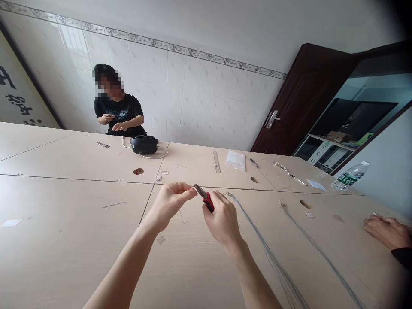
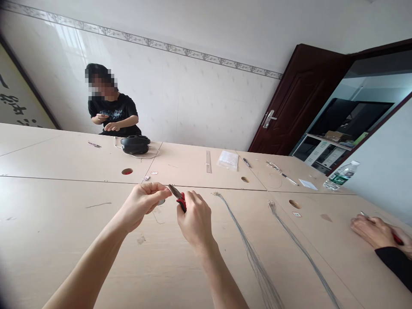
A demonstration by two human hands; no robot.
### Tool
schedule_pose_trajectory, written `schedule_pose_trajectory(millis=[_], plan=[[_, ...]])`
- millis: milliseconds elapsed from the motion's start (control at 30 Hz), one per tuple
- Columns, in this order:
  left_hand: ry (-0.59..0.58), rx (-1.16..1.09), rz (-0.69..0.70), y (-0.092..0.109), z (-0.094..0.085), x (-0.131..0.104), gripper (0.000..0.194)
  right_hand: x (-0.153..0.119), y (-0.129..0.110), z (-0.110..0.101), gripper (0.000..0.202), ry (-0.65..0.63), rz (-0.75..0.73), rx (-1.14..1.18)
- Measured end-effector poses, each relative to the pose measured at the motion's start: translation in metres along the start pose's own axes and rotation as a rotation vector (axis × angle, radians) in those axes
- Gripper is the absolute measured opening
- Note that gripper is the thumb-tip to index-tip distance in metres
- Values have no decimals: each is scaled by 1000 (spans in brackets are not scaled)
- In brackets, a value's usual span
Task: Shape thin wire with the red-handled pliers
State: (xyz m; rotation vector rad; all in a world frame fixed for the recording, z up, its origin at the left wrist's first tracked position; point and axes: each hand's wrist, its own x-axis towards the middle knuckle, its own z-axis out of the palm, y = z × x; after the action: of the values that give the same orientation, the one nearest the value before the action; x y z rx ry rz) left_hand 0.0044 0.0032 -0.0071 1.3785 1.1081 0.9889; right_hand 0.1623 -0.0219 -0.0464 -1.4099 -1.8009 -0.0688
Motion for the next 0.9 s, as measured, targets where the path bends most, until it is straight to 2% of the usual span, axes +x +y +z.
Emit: schedule_pose_trajectory(millis=[467,700,900], plan=[[-20,-4,7,-3,1,3,29,1,3,2,12,-3,20,13],[-7,-26,16,-4,0,4,25,0,1,3,13,-5,0,19],[37,-6,-34,-14,-7,15,21,4,5,9,21,-13,-15,168]])
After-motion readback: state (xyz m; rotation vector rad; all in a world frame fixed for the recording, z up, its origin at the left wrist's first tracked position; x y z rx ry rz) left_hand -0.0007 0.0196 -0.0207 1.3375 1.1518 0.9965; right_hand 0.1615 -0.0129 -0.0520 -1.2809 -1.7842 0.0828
